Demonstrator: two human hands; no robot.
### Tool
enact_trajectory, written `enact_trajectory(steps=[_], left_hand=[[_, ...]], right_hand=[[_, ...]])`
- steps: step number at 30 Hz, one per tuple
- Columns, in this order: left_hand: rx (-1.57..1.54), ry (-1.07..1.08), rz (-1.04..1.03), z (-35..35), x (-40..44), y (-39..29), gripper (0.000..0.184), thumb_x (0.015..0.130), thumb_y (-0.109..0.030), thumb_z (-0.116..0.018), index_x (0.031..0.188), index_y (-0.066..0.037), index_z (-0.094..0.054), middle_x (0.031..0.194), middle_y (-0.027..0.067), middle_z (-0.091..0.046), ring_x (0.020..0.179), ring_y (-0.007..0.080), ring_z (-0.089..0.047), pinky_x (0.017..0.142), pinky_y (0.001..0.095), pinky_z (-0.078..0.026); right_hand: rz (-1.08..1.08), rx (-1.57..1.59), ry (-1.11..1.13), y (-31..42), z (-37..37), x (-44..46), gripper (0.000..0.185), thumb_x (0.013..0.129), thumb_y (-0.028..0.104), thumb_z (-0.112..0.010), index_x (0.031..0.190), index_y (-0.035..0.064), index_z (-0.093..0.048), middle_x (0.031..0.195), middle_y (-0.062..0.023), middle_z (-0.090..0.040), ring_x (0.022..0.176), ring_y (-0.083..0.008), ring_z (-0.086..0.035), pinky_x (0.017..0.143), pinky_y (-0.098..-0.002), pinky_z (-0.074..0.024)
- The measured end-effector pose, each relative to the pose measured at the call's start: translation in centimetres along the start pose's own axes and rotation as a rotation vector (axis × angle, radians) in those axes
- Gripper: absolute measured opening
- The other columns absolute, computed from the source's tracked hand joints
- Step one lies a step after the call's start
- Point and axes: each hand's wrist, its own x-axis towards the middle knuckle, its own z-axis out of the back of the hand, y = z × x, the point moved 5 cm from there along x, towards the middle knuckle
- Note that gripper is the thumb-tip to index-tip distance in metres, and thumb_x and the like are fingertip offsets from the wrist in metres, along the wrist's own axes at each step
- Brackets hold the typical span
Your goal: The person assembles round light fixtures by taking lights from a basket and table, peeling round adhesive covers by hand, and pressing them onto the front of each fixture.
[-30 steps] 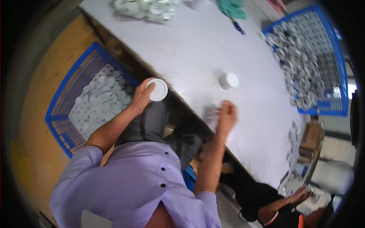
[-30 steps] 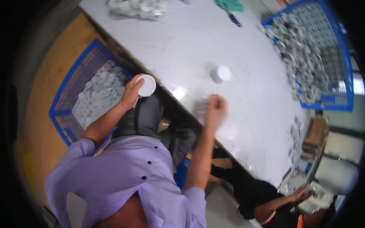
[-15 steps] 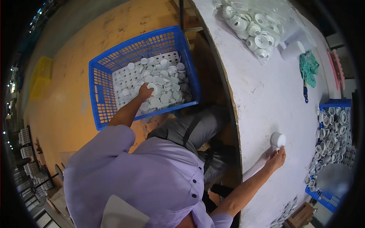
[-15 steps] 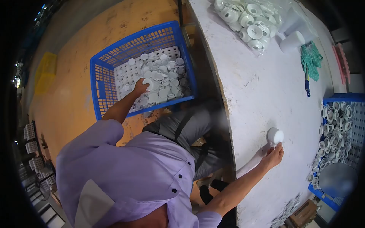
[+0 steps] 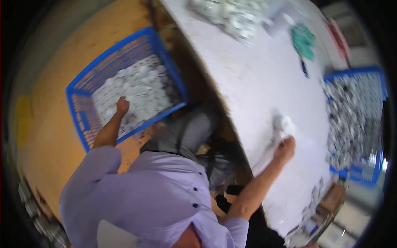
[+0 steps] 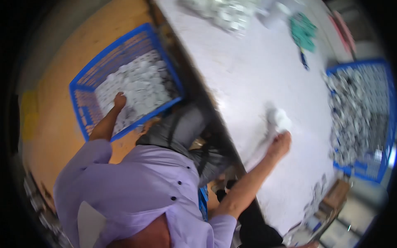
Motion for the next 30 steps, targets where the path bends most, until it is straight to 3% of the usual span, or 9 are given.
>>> enact_trajectory(steps=[2, 4, 6, 10, 11, 14, 19, 25, 30], left_hand=[[-0.272, 0.275, -0.034, -4.5, -0.5, -2.1, 0.030, 0.076, -0.009, -0.056, 0.105, 0.000, -0.057, 0.086, 0.0171, -0.065, 0.076, 0.0265, -0.065, 0.067, 0.0340, -0.051], [-0.677, 0.488, -0.037, -5.3, -5.0, -10.2, 0.020, 0.083, -0.010, -0.056, 0.100, -0.001, -0.059, 0.086, 0.0114, -0.067, 0.069, 0.0174, -0.064, 0.059, 0.0256, -0.049], [-0.709, 0.717, -0.060, -2.4, -10.8, -21.9, 0.015, 0.087, -0.011, -0.056, 0.097, -0.001, -0.060, 0.088, 0.0088, -0.067, 0.069, 0.0126, -0.064, 0.056, 0.0212, -0.047], [-0.797, 1.117, -0.382, 3.2, -22.3, -40.3, 0.020, 0.087, -0.018, -0.060, 0.096, 0.000, -0.062, 0.087, 0.0092, -0.068, 0.074, 0.0124, -0.065, 0.057, 0.0211, -0.049], [-0.806, 1.190, -0.363, 4.9, -24.8, -43.9, 0.023, 0.086, -0.019, -0.062, 0.098, 0.000, -0.061, 0.087, 0.0083, -0.068, 0.075, 0.0124, -0.065, 0.058, 0.0210, -0.050], [-0.941, 1.367, -0.371, 4.1, -29.9, -49.9, 0.036, 0.085, -0.014, -0.062, 0.115, 0.003, -0.051, 0.114, 0.0133, -0.059, 0.087, 0.0119, -0.061, 0.064, 0.0221, -0.048], [-0.967, 1.466, -0.245, 0.8, -34.1, -51.4, 0.019, 0.086, -0.011, -0.059, 0.096, 0.005, -0.063, 0.086, 0.0062, -0.064, 0.076, 0.0097, -0.058, 0.064, 0.0232, -0.047], [-0.890, 1.410, -0.126, 0.2, -34.6, -50.0, 0.021, 0.084, -0.013, -0.062, 0.091, 0.007, -0.065, 0.078, 0.0068, -0.063, 0.068, 0.0091, -0.057, 0.060, 0.0227, -0.048], [-0.745, 1.372, -0.238, 1.2, -33.9, -50.0, 0.022, 0.085, -0.016, -0.060, 0.085, 0.006, -0.065, 0.073, 0.0063, -0.062, 0.062, 0.0092, -0.056, 0.054, 0.0215, -0.047]], right_hand=[[-0.033, 0.066, -0.026, 1.8, -1.8, -3.1, 0.019, 0.086, 0.010, -0.059, 0.104, 0.0034, -0.056, 0.073, 0.0004, -0.054, 0.064, -0.0076, -0.050, 0.056, -0.0197, -0.0417], [-0.032, 0.104, -0.018, 2.2, -2.2, -5.1, 0.026, 0.085, 0.006, -0.060, 0.110, 0.0010, -0.052, 0.081, -0.0028, -0.058, 0.063, -0.0087, -0.052, 0.051, -0.0176, -0.0439], [-0.083, 0.134, -0.042, 3.4, -3.4, -7.7, 0.012, 0.086, 0.003, -0.057, 0.097, 0.0042, -0.053, 0.075, -0.0017, -0.055, 0.062, -0.0086, -0.050, 0.054, -0.0191, -0.0402], [-0.138, 0.211, 0.025, 3.1, -3.9, -11.8, 0.007, 0.087, 0.003, -0.055, 0.090, 0.0059, -0.050, 0.073, -0.0024, -0.054, 0.062, -0.0108, -0.053, 0.053, -0.0208, -0.0451], [-0.178, 0.197, 0.030, 2.9, -4.2, -12.9, 0.006, 0.087, 0.004, -0.054, 0.090, 0.0060, -0.049, 0.071, -0.0023, -0.053, 0.060, -0.0111, -0.054, 0.053, -0.0211, -0.0460], [-0.270, 0.188, 0.084, 2.0, -4.9, -16.1, 0.007, 0.087, 0.005, -0.055, 0.093, 0.0047, -0.050, 0.071, -0.0027, -0.056, 0.055, -0.0102, -0.054, 0.050, -0.0206, -0.0467], [-0.290, 0.226, 0.108, 0.7, -3.7, -18.8, 0.008, 0.087, 0.006, -0.057, 0.093, 0.0027, -0.052, 0.075, -0.0050, -0.059, 0.056, -0.0095, -0.057, 0.049, -0.0199, -0.0478], [-0.308, 0.259, 0.046, -0.1, -2.2, -19.5, 0.008, 0.087, 0.007, -0.057, 0.091, 0.0024, -0.052, 0.072, -0.0042, -0.058, 0.055, -0.0096, -0.056, 0.049, -0.0199, -0.0469], [-0.326, 0.283, 0.038, -1.2, -1.9, -19.1, 0.008, 0.087, 0.009, -0.057, 0.090, 0.0026, -0.053, 0.071, -0.0043, -0.057, 0.053, -0.0091, -0.054, 0.048, -0.0198, -0.0454]])
